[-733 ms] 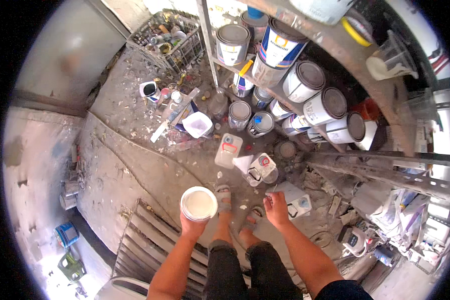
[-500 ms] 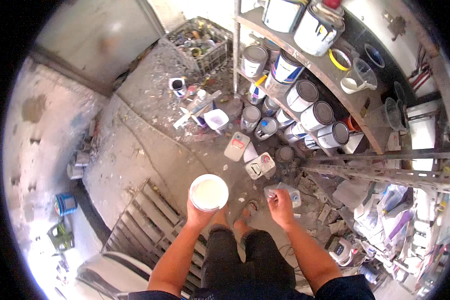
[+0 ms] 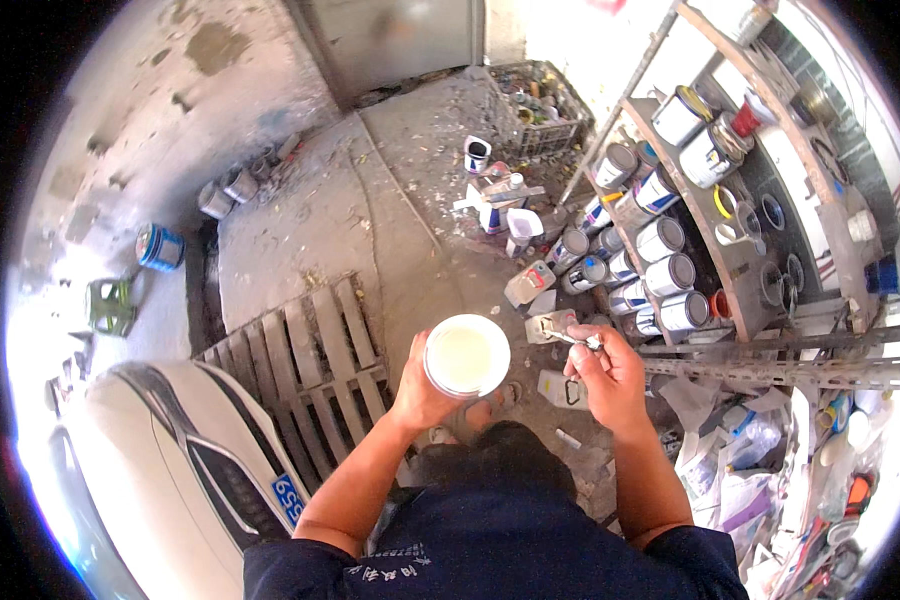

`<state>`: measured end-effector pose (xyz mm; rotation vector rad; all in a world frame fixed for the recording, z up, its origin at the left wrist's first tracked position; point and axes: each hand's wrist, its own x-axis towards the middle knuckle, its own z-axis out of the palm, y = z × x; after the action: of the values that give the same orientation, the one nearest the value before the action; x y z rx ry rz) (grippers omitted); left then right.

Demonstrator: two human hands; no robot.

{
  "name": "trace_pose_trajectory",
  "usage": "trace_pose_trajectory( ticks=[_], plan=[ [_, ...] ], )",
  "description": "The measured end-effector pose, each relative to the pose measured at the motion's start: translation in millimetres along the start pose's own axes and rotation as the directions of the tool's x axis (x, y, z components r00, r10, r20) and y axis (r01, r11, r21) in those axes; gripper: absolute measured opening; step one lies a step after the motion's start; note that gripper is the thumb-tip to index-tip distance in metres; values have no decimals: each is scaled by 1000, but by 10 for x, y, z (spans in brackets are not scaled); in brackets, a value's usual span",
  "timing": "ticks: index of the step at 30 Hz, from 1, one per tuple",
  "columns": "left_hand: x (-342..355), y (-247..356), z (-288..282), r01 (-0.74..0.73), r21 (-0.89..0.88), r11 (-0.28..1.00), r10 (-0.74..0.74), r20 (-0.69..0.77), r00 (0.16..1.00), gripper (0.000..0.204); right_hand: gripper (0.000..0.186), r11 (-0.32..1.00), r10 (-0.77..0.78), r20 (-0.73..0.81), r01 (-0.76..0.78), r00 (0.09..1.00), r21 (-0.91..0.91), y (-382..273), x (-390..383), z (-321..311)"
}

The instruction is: The person walks through a garage, retrieves a container of white paint and a brush, and applies the paint to a scratch on the side of a white car. The person carefully paints over the damaged area on the car's door.

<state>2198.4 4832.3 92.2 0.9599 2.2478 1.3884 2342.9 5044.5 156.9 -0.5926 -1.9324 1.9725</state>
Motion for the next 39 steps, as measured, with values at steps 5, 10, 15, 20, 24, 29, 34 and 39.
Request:
trace_pose_trajectory(
  ticks=[5,10,15,20,24,29,34,39],
  plan=[
    [-713,170,-440,-77,131,988,91,-101,991,77,11,955,-125,183,168,975,-243,-300,-383,513],
    [-1478,318,-684,1,218,976,50,-228,972,74,14,713,-400,427,568,811,-411,-569,-735,1077],
    [-2196,428,-793,77,230,970,0,-320,947,70,17,716,-365,545,602,755,-353,-699,-1156,1493],
    [-2711,577,-746,130,231,964,-6,-472,882,71,15,595,-463,682,769,566,-235,-727,-1358,1737],
    [-3122,820,-598,205,272,940,-11,-578,816,76,17,577,-414,800,805,435,-139,-788,-1575,1745],
    [-3557,1132,-229,300,280,912,-40,-667,744,82,17,639,-294,902,767,315,-60,-766,-1859,1634],
    [-3952,1357,155,374,253,892,-64,-750,659,77,17,592,-279,947,805,159,40,-718,-2179,1579],
    [-4362,1539,383,453,175,874,-115,-832,543,74,14,574,-238,971,809,13,129,-691,-2523,1662]
  ],
)
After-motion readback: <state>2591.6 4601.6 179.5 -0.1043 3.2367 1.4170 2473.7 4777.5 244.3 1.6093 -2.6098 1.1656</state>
